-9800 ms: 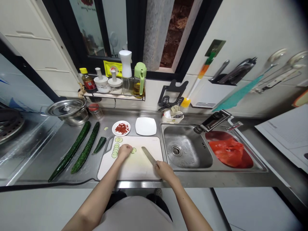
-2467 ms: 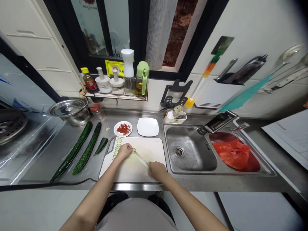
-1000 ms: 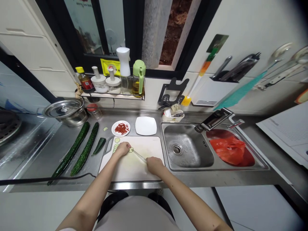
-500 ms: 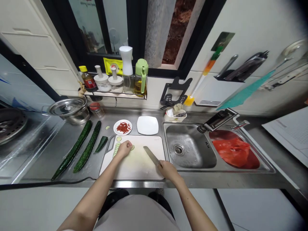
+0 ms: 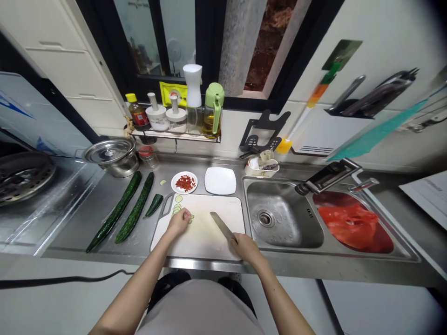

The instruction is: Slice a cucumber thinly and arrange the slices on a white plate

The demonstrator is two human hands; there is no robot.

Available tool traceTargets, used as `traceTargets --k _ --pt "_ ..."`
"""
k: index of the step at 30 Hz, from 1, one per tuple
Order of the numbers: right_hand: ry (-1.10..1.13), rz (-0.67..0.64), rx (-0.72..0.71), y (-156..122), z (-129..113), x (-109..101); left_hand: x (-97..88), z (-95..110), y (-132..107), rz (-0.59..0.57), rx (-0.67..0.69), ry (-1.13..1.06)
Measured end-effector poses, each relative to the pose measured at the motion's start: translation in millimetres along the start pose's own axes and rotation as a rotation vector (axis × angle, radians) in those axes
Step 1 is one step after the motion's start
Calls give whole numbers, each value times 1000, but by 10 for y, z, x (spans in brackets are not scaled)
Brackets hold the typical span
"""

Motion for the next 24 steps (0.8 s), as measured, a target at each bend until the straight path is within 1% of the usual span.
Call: traceTargets --k 3,7,9,13,19,24 --pt "-13 -5 -17 25 -44 21 -18 -55 -118 -21 -26 48" --pt "-25 -21 -37 46 -109 35 -64 -213 -233 -34 -101 98" --pt "-28 -31 -39 50 -135 36 -122 -300 -268 -19 -133 132" --pt "-32 -37 -38 52 -170 27 -266 -422 -307 47 -164 208" --pt "-22 -38 -29 42 -179 33 -363 -498 -327 63 -180 272" --pt "-29 -31 -33 31 -179 40 -445 -524 -368 65 -243 367"
Point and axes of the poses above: each hand's wrist, its own y-axis towards the middle knuckle, its own x-axis out of the palm, z = x × y, the point moved 9 cm from there along y, towards the middle knuckle, and after that the axes turned 7 degrees about y, right-handed, at the moved point
